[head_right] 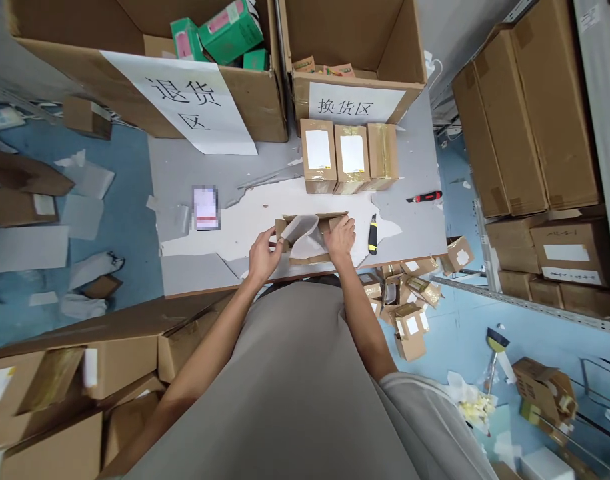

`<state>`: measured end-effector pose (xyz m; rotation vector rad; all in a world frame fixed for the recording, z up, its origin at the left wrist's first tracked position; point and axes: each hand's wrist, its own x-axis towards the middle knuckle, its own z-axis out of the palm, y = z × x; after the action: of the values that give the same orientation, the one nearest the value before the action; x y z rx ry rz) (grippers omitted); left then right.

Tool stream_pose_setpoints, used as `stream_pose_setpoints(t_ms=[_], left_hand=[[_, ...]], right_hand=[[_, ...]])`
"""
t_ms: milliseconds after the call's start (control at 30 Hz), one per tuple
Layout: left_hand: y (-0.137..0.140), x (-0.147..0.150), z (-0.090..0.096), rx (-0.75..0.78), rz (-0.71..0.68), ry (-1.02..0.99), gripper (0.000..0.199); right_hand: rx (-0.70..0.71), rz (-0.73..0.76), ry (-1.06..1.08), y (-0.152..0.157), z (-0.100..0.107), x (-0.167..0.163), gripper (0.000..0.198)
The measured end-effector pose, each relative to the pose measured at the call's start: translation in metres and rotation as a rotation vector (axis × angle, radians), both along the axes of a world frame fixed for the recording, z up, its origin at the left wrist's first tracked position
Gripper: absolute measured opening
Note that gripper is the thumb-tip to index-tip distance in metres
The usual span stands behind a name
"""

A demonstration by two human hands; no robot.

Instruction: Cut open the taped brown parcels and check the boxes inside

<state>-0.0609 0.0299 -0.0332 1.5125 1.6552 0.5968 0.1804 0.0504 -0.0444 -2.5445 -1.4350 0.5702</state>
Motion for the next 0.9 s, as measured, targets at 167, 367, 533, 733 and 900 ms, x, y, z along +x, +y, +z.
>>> stream_pose_setpoints(t_ms=[167,367,533,733,900], left_hand=[[0.001,-0.012,-0.006,-0.09,0.083,-0.021,0.049],[0.002,-0.018,-0.008,-0.228,0.114,-0.107,0.027],[0.005,-0.028,-0.007,-0.203,0.182,-0.138,0.027],[0.003,-0.053,-0.023,-0.29,0.268,-0.325,0.057],[-0.01,-0.064,-0.05,-0.367,0.317,-0.419,0.06]], right_hand=[[0.076,0.015,0.16,-0.026,0.012,0.048,0.036],[0.121,-0.028,0.206,-0.043,0.012,0.091,0.038],[0.196,0.003,0.297,-0.044,0.01,0.092,0.043],[0.241,-0.15,0.605,-0.052,-0.008,0.081,0.061],[0.225,-0.446,0.854,-0.075,-0.036,0.08,0.057]])
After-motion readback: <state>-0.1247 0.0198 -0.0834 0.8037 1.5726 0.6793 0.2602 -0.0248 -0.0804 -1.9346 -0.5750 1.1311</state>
